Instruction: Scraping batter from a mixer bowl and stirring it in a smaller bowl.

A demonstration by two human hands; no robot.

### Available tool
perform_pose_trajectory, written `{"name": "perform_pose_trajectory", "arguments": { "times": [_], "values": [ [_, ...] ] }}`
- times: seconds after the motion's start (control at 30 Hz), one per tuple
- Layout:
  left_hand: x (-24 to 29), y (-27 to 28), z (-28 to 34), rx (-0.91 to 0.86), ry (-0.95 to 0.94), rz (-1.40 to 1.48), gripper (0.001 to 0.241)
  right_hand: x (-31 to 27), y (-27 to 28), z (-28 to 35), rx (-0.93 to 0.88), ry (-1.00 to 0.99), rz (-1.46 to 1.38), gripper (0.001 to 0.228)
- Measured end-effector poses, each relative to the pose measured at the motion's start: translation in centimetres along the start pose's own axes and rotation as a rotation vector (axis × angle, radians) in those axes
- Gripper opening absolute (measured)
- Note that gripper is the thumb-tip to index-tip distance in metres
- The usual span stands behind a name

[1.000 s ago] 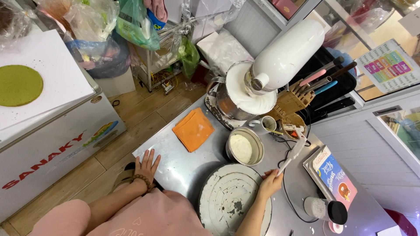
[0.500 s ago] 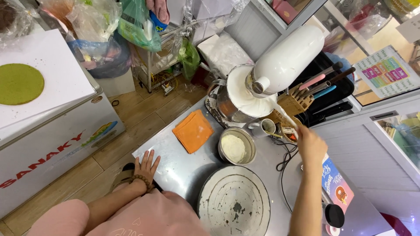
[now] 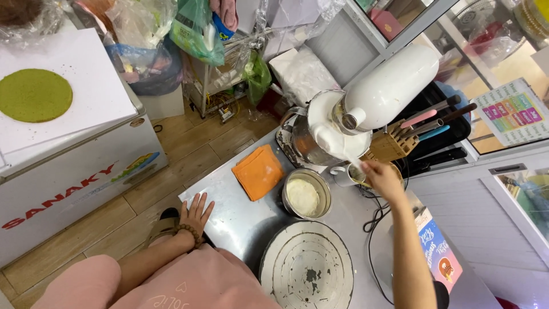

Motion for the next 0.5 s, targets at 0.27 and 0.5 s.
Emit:
{"name": "perform_pose_trajectory", "arguments": {
  "times": [0.27, 0.5],
  "values": [
    [0.6, -2.1, -2.0, 0.055, 0.000, -0.058, 0.099, -3.9, -5.0, 3.8, -0.007, -0.033, -0.959, 0.035],
    [0.3, -0.9, -0.9, 0.006, -0.012, -0.011, 0.098, -4.1, 0.2, 6.2, 0.439, 0.186, -0.278, 0.030]
  ]
}}
Point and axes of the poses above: each hand's wrist, its own z-axis away from the middle knuckle, its own y-axis out of the back of the hand, x = y × z, the point moved 8 cm from there along -z, towards the middle knuckle, and after that the axes turned 15 degrees about y, right-handed, at the moved point
